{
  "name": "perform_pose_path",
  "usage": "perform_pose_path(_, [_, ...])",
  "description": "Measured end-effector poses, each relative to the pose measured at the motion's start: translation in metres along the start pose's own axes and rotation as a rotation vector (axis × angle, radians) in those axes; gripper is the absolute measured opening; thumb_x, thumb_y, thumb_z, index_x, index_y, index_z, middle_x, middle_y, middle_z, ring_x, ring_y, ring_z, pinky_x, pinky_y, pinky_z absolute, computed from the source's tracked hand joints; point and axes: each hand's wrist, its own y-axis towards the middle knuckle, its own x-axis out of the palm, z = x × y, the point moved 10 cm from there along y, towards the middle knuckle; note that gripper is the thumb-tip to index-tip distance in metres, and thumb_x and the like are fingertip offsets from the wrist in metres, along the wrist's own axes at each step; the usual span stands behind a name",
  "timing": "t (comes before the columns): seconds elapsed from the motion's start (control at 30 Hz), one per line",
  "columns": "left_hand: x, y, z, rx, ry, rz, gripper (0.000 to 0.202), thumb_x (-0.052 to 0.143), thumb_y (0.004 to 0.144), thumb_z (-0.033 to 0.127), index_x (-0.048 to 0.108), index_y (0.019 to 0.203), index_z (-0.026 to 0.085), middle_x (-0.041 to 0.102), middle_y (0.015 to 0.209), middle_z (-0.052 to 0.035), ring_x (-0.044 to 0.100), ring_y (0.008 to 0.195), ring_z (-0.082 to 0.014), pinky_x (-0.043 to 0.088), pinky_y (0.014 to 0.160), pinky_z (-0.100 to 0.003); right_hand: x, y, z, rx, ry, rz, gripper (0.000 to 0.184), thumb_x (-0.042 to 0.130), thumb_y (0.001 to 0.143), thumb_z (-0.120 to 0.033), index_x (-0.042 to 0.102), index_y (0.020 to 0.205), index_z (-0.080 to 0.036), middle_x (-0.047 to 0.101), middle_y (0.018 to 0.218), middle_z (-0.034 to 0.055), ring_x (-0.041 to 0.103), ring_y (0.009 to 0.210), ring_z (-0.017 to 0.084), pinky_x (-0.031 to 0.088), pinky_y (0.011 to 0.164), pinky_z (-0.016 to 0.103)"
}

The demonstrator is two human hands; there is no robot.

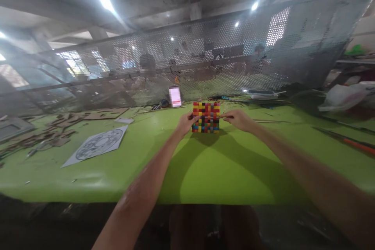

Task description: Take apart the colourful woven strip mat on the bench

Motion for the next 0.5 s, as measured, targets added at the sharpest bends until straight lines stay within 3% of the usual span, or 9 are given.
perform_pose_path(0.13, [0.005,0.001,-0.004,-0.016,-0.083,-0.047,0.030,0.077,0.087,0.037,0.075,0.108,0.015,0.078,0.114,-0.0132,0.073,0.093,-0.0203,0.060,0.089,-0.040,-0.002,0.000,-0.001,0.026,0.014,-0.010,0.029,0.069,0.091,-0.022,0.082,0.115,-0.031,0.082,0.105,0.0061,0.074,0.087,0.024,0.058,0.084,0.037])
perform_pose_path(0.3, [0.001,0.002,-0.001,-0.006,-0.130,-0.025,0.029,0.078,0.086,0.036,0.073,0.105,0.015,0.078,0.112,-0.0130,0.073,0.093,-0.0204,0.060,0.091,-0.039,-0.005,0.000,-0.008,0.047,0.010,-0.087,0.043,0.060,0.092,-0.011,0.077,0.125,-0.033,0.078,0.121,0.0052,0.074,0.093,0.022,0.057,0.089,0.037])
perform_pose_path(0.5, [-0.002,0.001,-0.003,-0.044,-0.186,-0.007,0.029,0.076,0.089,0.037,0.070,0.111,0.018,0.076,0.116,-0.0126,0.074,0.098,-0.0233,0.058,0.097,-0.044,-0.014,-0.002,-0.012,-0.020,-0.036,-0.103,0.039,0.060,0.095,-0.019,0.078,0.127,-0.031,0.080,0.116,0.0057,0.074,0.093,0.024,0.057,0.085,0.036])
